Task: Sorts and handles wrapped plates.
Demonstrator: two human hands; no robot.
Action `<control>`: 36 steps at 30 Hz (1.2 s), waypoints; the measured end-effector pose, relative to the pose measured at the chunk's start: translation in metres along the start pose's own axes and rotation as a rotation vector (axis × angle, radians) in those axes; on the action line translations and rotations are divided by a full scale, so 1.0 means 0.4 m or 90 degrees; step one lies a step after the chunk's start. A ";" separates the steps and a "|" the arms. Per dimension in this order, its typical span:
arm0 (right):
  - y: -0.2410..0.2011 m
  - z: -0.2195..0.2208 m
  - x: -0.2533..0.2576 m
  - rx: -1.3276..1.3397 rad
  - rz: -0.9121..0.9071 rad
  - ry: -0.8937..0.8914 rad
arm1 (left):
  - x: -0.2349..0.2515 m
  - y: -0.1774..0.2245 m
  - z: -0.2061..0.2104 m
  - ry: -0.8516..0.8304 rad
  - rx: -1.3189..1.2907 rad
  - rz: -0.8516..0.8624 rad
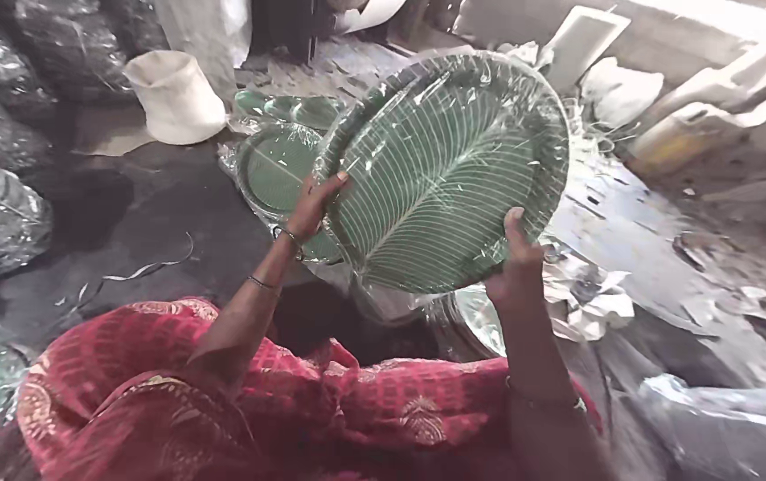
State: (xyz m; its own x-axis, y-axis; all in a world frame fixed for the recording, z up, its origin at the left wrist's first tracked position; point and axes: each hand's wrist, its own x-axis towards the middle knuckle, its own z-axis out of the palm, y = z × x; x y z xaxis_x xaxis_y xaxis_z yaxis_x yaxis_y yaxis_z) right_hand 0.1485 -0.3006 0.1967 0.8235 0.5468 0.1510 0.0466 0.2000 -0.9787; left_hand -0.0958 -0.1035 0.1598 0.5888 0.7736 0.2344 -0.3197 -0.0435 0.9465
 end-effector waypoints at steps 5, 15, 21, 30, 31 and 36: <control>-0.009 0.023 -0.020 -0.054 0.097 0.051 | 0.044 0.004 0.004 0.035 -0.019 -0.067; -0.014 0.007 -0.035 -0.009 0.114 0.028 | 0.087 -0.044 0.035 0.071 -0.146 -0.201; -0.028 -0.010 -0.050 0.058 0.148 0.032 | 0.092 -0.014 0.041 0.025 -0.098 -0.148; -0.032 -0.051 -0.045 -0.092 -0.050 -0.035 | 0.112 0.027 0.001 -0.003 -0.028 0.071; -0.039 -0.058 -0.041 -0.144 -0.074 -0.021 | 0.119 0.023 -0.006 0.009 0.007 0.125; -0.065 -0.077 -0.019 -0.362 -0.218 -0.075 | 0.122 0.034 0.005 -0.094 0.227 0.399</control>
State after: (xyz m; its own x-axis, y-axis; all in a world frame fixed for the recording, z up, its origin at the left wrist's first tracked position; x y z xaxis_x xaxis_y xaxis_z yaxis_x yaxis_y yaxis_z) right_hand 0.1586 -0.3350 0.2167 0.6436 0.6200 0.4488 0.6115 -0.0639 -0.7887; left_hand -0.0700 -0.0676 0.1847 0.4767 0.4436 0.7589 -0.3832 -0.6721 0.6336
